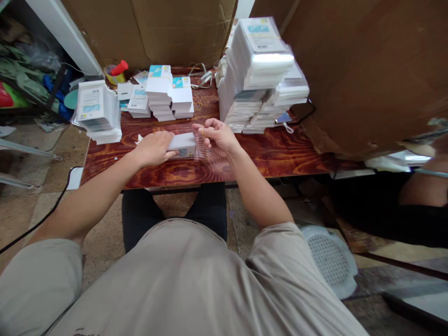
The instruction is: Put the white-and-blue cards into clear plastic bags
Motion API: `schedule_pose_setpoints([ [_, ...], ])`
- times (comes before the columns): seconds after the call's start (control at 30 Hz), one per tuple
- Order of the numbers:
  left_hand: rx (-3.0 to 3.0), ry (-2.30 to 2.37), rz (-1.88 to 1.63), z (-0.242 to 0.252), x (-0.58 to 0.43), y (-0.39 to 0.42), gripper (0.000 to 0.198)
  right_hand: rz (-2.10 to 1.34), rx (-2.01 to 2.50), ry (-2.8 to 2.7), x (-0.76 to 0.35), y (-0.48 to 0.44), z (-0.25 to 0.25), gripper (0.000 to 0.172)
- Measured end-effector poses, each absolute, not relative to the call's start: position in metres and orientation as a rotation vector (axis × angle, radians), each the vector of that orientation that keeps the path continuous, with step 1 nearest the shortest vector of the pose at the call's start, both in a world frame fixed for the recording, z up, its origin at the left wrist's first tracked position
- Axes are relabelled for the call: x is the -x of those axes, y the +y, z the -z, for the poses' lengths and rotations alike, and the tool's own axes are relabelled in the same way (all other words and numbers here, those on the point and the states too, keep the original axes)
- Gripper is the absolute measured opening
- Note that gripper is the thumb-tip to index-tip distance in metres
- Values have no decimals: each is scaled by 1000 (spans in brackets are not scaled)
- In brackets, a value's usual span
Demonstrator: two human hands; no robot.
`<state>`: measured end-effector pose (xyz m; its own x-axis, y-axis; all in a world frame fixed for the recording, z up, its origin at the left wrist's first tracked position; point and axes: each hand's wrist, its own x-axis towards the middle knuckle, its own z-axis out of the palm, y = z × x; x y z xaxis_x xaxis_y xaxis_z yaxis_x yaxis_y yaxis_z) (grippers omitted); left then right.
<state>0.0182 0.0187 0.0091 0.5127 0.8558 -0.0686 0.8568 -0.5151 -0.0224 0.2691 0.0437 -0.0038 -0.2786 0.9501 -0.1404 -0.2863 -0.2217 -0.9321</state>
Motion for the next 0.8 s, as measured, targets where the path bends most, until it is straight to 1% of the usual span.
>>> schedule_pose_setpoints([
  [0.07, -2714, 1531, 104, -8, -18, 19, 52, -1556, 1087, -1147, -269, 45, 9, 55],
  [0.17, -2702, 1516, 104, -7, -17, 20, 51, -1349, 1192, -1415, -272, 46, 4, 50],
  [0.23, -2702, 1506, 112, -7, -16, 20, 50, -1185, 1186, -1680, -272, 47, -5, 51],
  [0.37, -2719, 1479, 122, -9, -15, 21, 47, -727, 1251, -2306, -260, 53, -26, 73],
  [0.43, -2729, 1475, 136, -9, -15, 21, 47, -481, 1288, -2554, -251, 57, -30, 78],
  [0.5, -2746, 1486, 139, -8, -16, 20, 48, -312, 1293, -2734, -242, 61, -28, 81],
  [0.63, -2776, 1520, 102, -3, -15, 19, 50, -205, 1324, -2913, -234, 64, -13, 87],
  [0.7, -2771, 1508, 84, -1, -14, 19, 51, -226, 1361, -2875, -235, 63, -4, 83],
  [0.8, -2756, 1487, 54, 0, -11, 16, 54, -316, 1401, -2710, -239, 58, 4, 72],
])
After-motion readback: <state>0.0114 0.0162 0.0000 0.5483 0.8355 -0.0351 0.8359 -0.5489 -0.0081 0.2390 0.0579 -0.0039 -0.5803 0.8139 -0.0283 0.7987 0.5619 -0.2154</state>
